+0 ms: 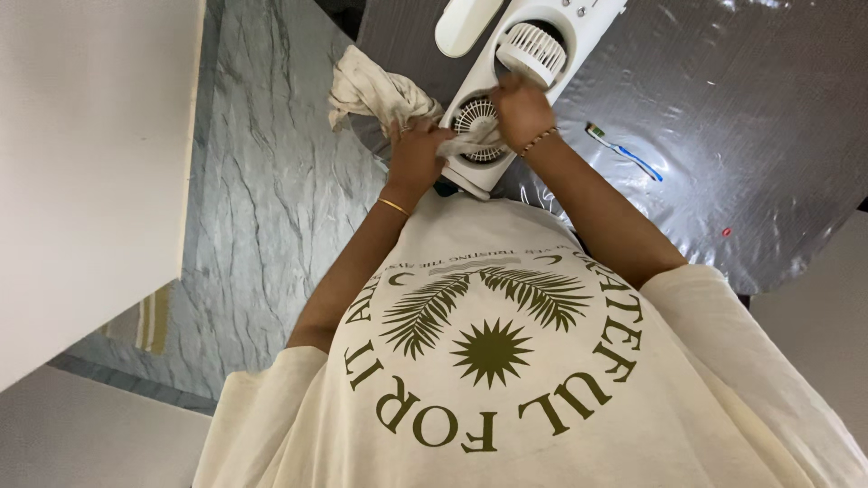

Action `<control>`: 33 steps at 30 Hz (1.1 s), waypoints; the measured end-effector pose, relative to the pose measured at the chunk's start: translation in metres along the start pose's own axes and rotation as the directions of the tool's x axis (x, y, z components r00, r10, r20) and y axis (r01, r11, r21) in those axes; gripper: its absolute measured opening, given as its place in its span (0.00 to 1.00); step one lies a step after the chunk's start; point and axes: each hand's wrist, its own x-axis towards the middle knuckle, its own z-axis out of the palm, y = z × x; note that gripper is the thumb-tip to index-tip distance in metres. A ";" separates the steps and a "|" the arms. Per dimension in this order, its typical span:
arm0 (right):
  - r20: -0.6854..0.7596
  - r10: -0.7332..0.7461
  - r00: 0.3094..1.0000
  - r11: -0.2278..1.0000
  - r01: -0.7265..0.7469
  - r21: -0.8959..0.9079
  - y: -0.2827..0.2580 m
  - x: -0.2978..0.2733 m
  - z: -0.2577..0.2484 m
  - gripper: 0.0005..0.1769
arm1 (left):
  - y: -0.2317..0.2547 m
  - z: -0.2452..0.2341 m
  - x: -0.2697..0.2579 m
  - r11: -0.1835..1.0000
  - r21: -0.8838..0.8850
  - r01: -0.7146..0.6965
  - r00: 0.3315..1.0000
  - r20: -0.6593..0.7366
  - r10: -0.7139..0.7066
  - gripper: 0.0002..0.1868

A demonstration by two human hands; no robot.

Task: The person wipes the exterior and interior grilles of a white dual-fan appliance with a cloth. They open the top lid to wipe the inside, then close it and continue wiping the front grilles and sides.

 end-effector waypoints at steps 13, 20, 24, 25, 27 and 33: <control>0.092 -0.033 0.995 0.986 0.048 -0.161 -0.002 0.014 -0.003 0.07 | -0.001 -0.010 -0.011 0.965 -0.161 -0.209 0.977 -0.065 0.201 0.24; 0.239 0.063 0.969 0.973 -0.007 -0.230 -0.001 0.006 -0.006 0.10 | 0.001 -0.012 -0.012 0.941 -0.112 -0.321 0.942 -0.136 0.305 0.24; 0.100 -0.132 0.986 0.991 0.130 0.024 -0.020 0.020 0.006 0.13 | 0.001 -0.009 -0.012 0.950 -0.133 -0.283 0.956 -0.121 0.268 0.22; 0.106 -0.170 0.980 0.983 0.161 0.089 -0.024 0.024 0.008 0.12 | 0.002 -0.008 -0.011 0.950 -0.134 -0.283 0.957 -0.111 0.269 0.22; 0.058 -0.253 0.966 0.962 0.245 0.117 -0.030 0.027 0.007 0.10 | 0.003 -0.007 -0.010 0.949 -0.130 -0.289 0.955 -0.106 0.276 0.21; -0.094 0.013 0.995 0.999 -0.017 -0.046 -0.022 0.008 -0.018 0.06 | 0.006 -0.012 -0.014 0.942 -0.128 -0.310 0.946 -0.143 0.292 0.24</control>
